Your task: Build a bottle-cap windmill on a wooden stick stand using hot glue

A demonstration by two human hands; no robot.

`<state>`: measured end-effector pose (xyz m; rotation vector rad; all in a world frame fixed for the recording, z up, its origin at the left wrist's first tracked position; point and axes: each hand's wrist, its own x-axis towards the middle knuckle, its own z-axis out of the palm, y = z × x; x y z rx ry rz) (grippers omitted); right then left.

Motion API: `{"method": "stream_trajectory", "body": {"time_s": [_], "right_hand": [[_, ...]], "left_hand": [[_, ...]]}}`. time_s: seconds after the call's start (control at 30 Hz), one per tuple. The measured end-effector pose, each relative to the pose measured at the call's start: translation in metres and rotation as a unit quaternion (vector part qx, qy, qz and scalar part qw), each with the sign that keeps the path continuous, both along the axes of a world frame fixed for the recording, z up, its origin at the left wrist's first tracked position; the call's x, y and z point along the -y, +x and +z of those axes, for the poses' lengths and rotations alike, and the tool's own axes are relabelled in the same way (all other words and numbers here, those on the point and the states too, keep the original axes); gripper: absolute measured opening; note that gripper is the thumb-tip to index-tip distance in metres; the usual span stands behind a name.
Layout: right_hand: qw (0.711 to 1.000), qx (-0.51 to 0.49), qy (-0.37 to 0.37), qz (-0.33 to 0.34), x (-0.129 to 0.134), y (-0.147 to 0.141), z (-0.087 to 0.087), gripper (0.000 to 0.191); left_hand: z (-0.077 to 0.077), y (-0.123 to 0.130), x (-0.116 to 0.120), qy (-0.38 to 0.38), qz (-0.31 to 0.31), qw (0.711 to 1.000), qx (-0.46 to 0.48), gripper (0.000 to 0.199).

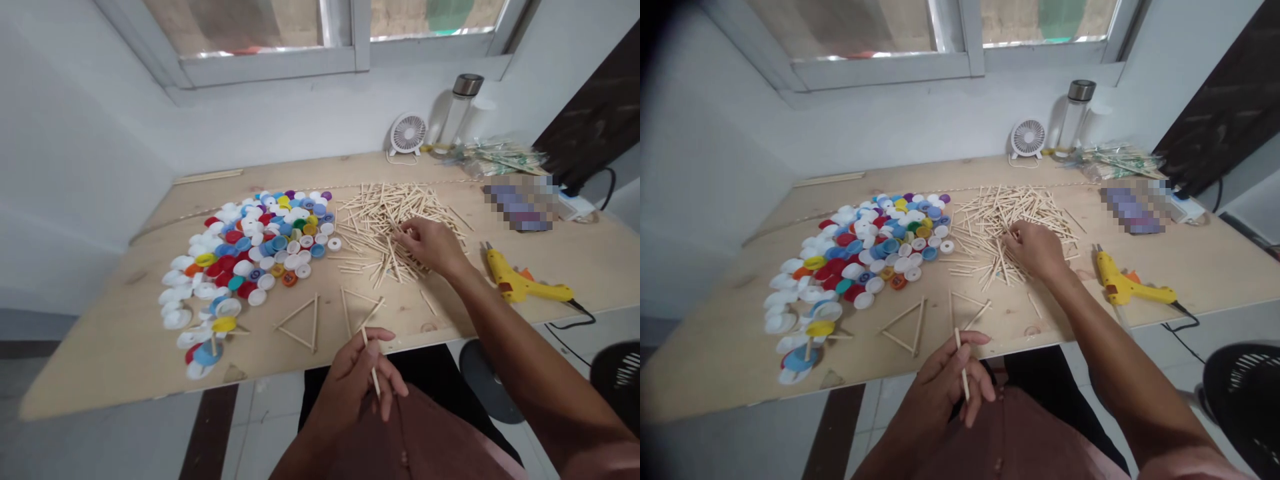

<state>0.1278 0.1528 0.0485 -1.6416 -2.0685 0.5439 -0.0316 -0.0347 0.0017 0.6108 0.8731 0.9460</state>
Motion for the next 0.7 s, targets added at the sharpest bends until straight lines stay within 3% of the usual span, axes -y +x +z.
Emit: {"method": "stream_trajectory", "body": {"time_s": [0.07,0.2,0.33,0.47,0.57,0.7], "right_hand": [[0.999,-0.01,0.034,-0.011,0.018,0.007,-0.003,0.028],[0.997,-0.045,-0.005,0.067,0.05,0.018,-0.015,0.023],[0.995,-0.028,-0.017,0.092,0.063,0.018,-0.028,0.02],[0.994,-0.008,-0.015,0.11,0.074,0.018,-0.031,0.023],[0.993,0.001,-0.012,0.116,0.088,0.018,-0.031,0.025],[0.986,-0.009,-0.021,0.163,0.103,0.005,-0.032,0.024]], "left_hand": [[-0.001,0.003,-0.002,-0.007,0.007,1.0,-0.007,0.041],[0.0,0.007,-0.005,-0.021,-0.009,1.0,0.005,0.041],[0.004,0.01,-0.006,-0.026,-0.022,0.999,0.012,0.041],[0.012,0.003,-0.001,-0.019,-0.025,0.997,-0.07,0.042],[0.017,-0.008,0.006,0.004,-0.002,0.986,-0.166,0.041],[0.021,-0.023,0.013,0.02,0.091,0.965,-0.246,0.038]]}}
